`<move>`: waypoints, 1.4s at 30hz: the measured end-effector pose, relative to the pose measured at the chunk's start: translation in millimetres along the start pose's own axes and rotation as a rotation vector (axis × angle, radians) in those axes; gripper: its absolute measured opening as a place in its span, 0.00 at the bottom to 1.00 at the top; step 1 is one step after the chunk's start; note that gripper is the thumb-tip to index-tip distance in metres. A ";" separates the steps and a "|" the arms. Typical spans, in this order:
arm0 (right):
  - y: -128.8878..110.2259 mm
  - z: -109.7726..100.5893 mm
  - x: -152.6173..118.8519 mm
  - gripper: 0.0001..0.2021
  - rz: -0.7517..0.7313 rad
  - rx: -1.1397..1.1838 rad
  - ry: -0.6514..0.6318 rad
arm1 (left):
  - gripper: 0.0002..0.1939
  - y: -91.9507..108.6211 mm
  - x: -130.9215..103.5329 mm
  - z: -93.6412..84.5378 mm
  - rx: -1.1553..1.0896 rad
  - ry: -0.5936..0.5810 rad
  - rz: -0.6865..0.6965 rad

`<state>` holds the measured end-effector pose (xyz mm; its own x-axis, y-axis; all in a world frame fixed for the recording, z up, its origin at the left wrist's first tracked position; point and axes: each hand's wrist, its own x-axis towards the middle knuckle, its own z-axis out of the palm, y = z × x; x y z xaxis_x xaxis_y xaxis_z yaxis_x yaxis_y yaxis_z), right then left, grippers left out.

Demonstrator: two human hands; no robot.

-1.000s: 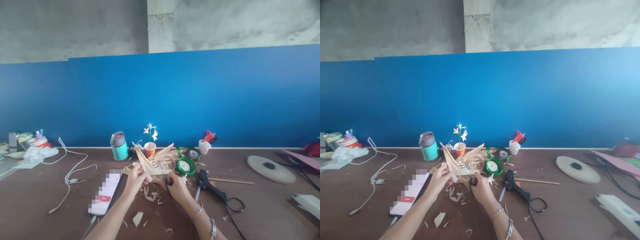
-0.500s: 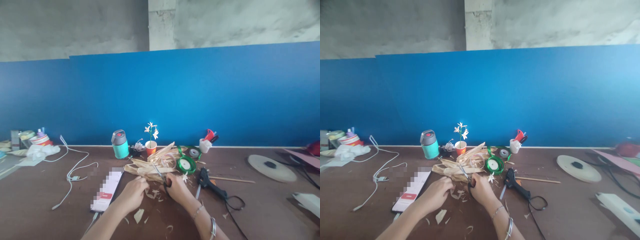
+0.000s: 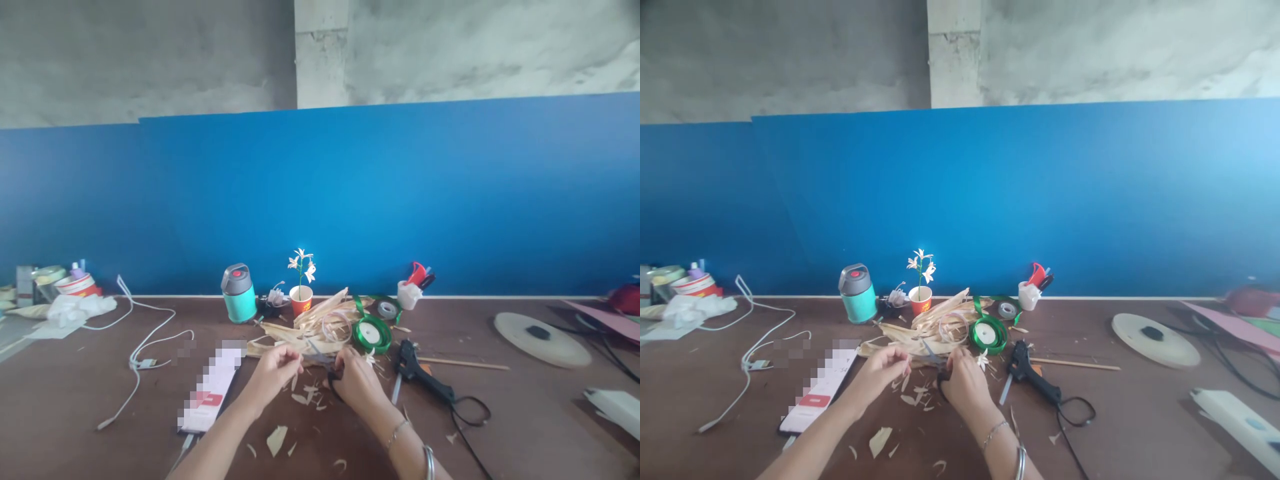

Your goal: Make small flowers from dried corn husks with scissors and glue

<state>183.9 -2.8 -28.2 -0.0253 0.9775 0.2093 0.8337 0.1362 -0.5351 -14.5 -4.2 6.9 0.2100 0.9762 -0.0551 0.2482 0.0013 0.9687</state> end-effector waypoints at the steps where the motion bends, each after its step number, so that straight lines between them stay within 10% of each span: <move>1: 2.0 2.5 -0.1 0.08 -0.012 -0.015 0.022 | 0.06 1.9 1.8 3.2 -0.138 -0.006 -0.064; 17: 1.1 5.6 -2.8 0.08 -0.125 -0.116 0.206 | 0.23 -28.6 7.9 35.8 -0.335 0.074 -0.061; 28: -24.6 -5.3 -11.2 0.09 -0.607 0.167 0.119 | 0.18 -25.8 2.7 34.4 -0.411 0.019 -0.092; 36: -19.7 -1.5 -9.8 0.06 -0.562 0.107 0.102 | 0.12 -23.1 -4.4 26.6 0.359 0.132 0.493; 42: -18.3 2.6 -8.9 0.07 -0.553 0.106 0.147 | 0.09 -19.9 -4.9 27.9 0.780 0.202 0.644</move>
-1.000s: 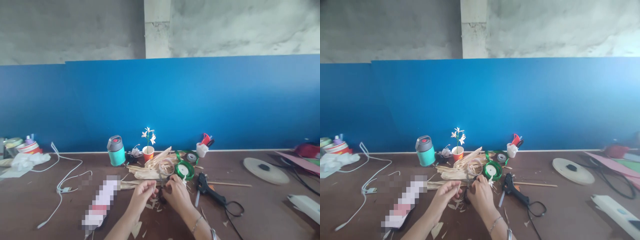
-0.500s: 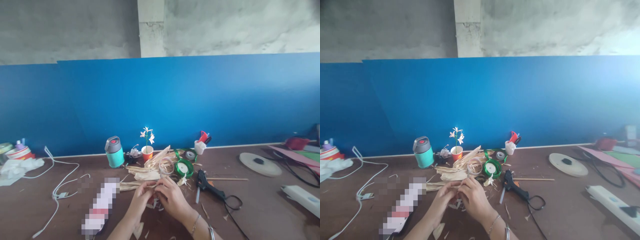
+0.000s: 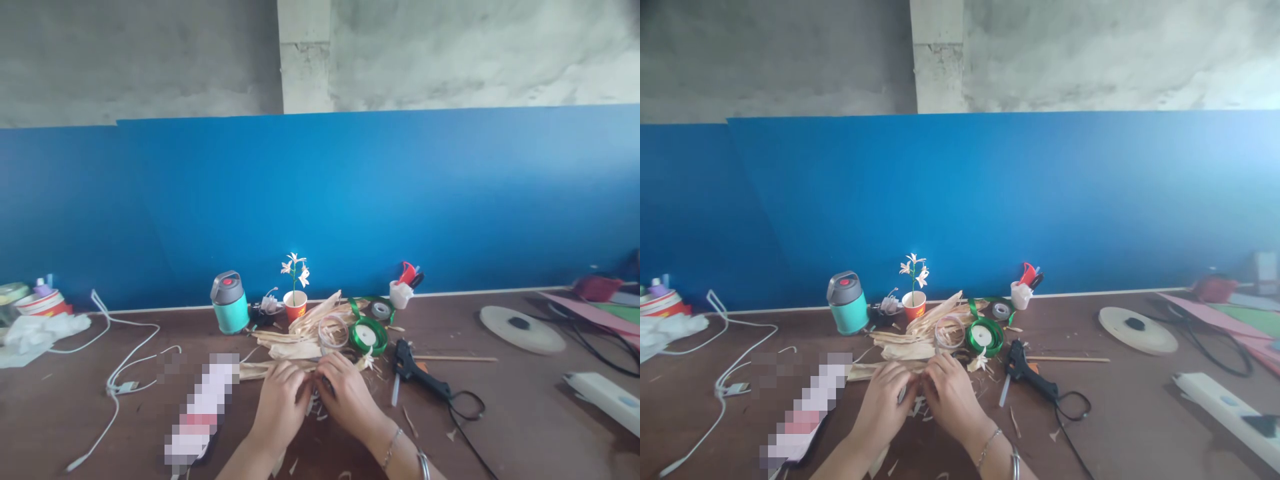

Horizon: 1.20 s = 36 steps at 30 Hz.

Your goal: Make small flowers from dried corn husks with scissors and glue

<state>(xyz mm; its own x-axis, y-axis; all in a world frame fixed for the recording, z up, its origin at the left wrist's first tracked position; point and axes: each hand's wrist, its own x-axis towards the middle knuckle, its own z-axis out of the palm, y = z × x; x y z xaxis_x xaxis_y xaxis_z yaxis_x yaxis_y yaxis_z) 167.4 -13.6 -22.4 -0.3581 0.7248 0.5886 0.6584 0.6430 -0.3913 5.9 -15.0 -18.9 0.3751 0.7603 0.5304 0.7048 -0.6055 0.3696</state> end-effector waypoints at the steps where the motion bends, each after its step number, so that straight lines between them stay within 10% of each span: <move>1: 0.2 0.4 0.1 0.07 -0.003 -0.004 0.007 | 0.09 0.1 0.3 0.3 0.027 0.013 0.019; 28: -3.9 2.0 1.5 0.08 0.165 -0.100 0.208 | 0.09 4.1 -1.1 2.4 0.209 0.220 -0.220; 36: 3.1 3.6 -0.6 0.06 0.130 -0.030 0.073 | 0.13 0.2 -0.7 -1.6 0.050 0.161 -0.035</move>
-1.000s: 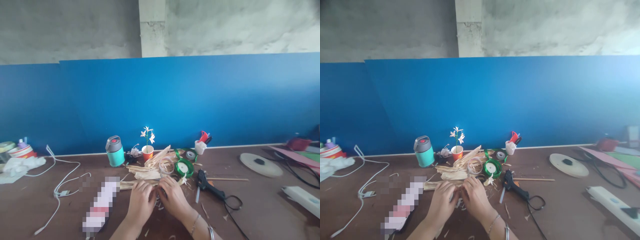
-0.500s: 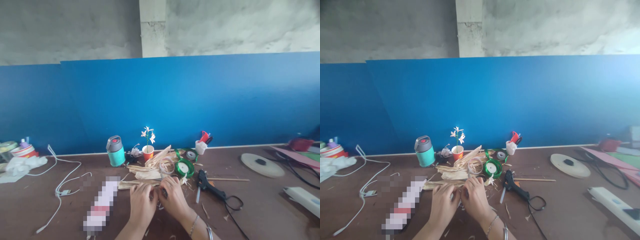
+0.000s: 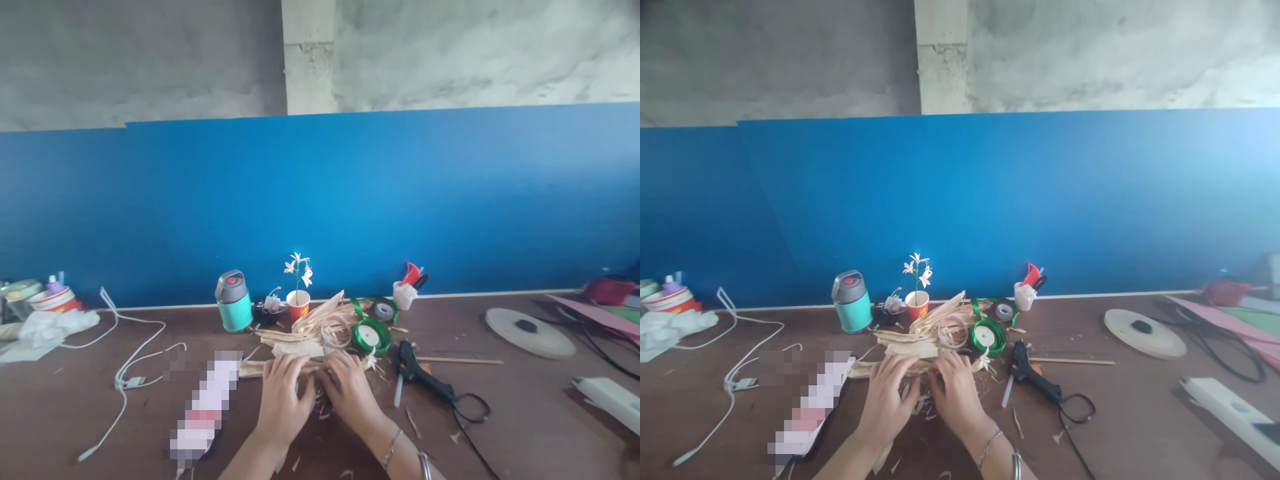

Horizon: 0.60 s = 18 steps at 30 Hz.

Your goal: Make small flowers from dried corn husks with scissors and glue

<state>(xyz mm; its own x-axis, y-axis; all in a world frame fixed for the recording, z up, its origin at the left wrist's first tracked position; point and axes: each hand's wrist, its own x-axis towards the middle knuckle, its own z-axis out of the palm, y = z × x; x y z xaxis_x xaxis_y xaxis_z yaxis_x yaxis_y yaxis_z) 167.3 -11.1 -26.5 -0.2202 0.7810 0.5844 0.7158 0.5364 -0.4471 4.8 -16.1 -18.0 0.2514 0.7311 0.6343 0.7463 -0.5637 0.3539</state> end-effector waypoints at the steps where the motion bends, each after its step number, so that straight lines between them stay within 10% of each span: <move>1: -0.2 -0.1 -0.1 0.06 0.000 -0.004 -0.008 | 0.09 0.3 0.1 0.7 -0.003 -0.009 0.007; 18: -9.6 0.4 -0.3 0.07 -0.033 -0.059 -0.017 | 0.06 8.0 -0.2 3.6 0.069 0.006 0.039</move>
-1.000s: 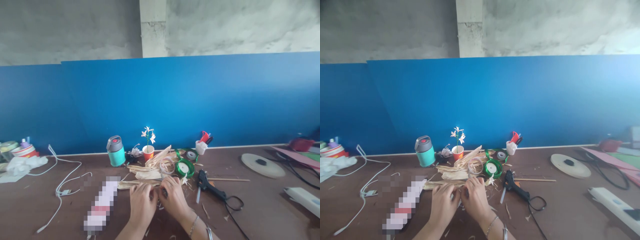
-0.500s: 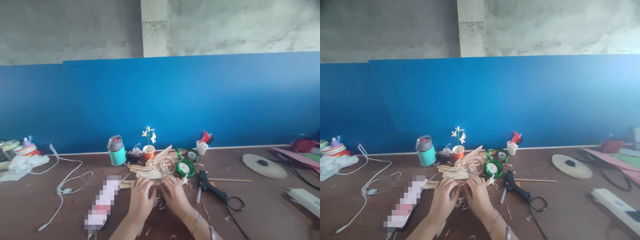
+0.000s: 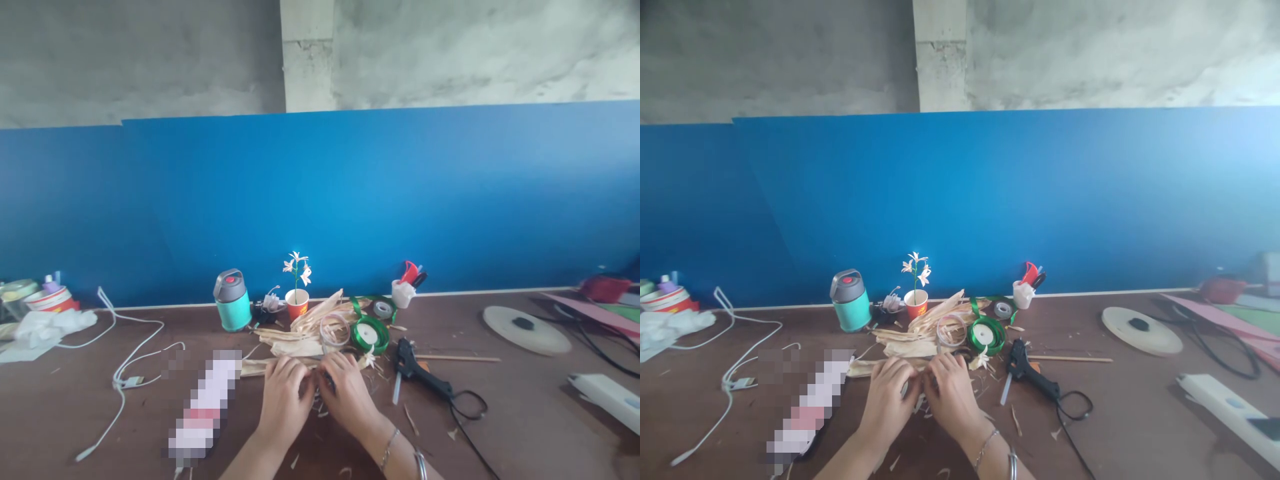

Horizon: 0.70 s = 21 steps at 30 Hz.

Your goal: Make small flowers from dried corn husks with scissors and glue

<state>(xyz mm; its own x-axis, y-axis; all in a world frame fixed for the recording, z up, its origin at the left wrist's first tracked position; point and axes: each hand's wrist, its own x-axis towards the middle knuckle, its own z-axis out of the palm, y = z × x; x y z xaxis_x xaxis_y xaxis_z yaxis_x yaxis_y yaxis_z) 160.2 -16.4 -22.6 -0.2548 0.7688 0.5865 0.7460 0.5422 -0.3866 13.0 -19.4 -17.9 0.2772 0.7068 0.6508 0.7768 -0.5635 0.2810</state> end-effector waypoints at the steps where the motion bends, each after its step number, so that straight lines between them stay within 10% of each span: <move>1: -0.5 1.1 -0.2 0.07 0.014 -0.004 0.017 | 0.07 0.8 -0.1 0.0 0.018 0.008 -0.003; 21: 7.8 2.0 -0.4 0.15 0.071 -0.002 0.182 | 0.08 -2.7 1.6 -3.8 0.004 0.116 -0.056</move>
<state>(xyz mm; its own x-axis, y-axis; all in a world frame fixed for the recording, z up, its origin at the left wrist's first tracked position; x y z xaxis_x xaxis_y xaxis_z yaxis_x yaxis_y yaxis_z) 164.9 -11.8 -27.3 -0.0864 0.7308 0.6771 0.7593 0.4882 -0.4302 9.2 -18.3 -14.9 0.1659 0.6828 0.7115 0.7916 -0.5225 0.3169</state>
